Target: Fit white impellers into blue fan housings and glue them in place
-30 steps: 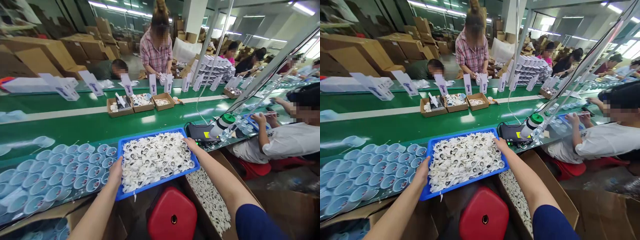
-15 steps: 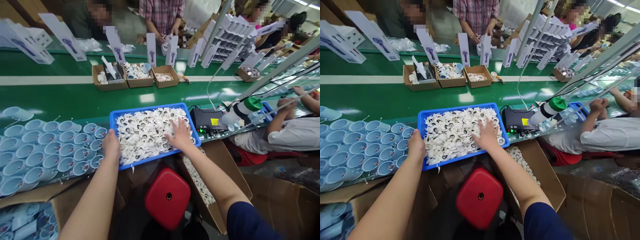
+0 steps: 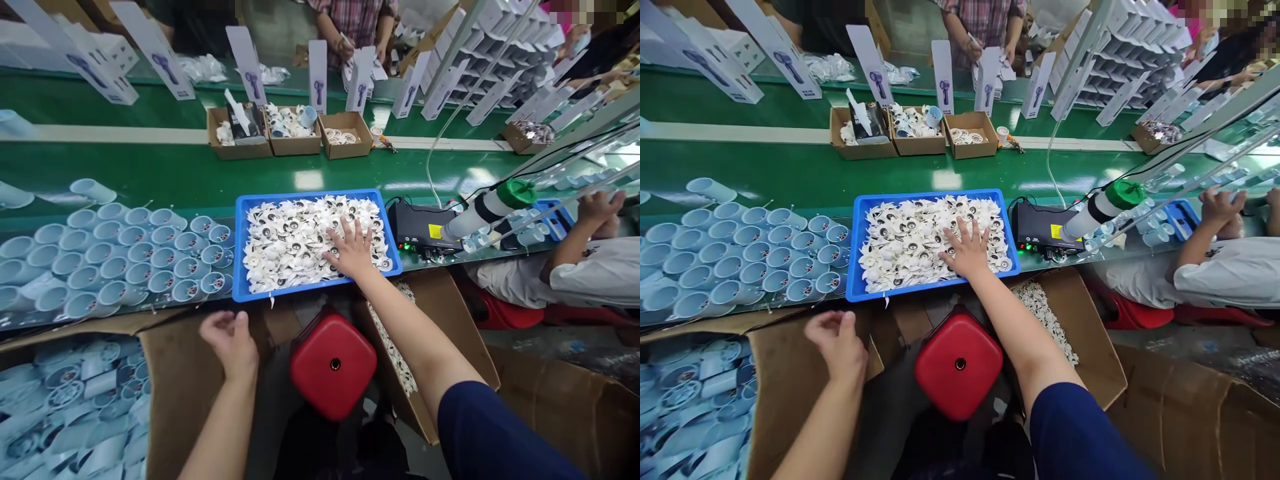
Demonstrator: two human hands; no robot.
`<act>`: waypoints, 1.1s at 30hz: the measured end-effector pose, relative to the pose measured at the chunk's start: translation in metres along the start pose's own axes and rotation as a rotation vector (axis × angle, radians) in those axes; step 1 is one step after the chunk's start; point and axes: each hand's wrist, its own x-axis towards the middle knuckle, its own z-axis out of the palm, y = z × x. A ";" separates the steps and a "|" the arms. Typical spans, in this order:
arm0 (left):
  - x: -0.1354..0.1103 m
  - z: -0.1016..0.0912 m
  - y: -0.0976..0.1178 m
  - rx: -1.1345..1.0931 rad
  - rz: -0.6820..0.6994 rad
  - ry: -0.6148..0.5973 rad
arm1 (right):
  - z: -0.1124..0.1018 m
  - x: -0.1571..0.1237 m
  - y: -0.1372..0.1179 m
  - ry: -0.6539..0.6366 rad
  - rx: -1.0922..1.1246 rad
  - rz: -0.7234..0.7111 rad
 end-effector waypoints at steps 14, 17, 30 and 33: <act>-0.007 0.002 0.004 -0.499 -0.323 -0.069 | 0.042 -0.344 0.000 -0.078 0.072 0.182; -0.018 -0.006 0.001 -0.495 -0.419 -0.188 | 0.044 -0.381 -0.020 -0.286 0.119 0.216; 0.009 0.034 0.036 -0.355 -0.468 -0.373 | -0.015 -0.387 -0.074 -0.379 0.230 0.544; 0.000 0.022 0.049 -0.315 -0.286 -0.335 | -0.032 -0.393 -0.073 -0.350 0.261 0.590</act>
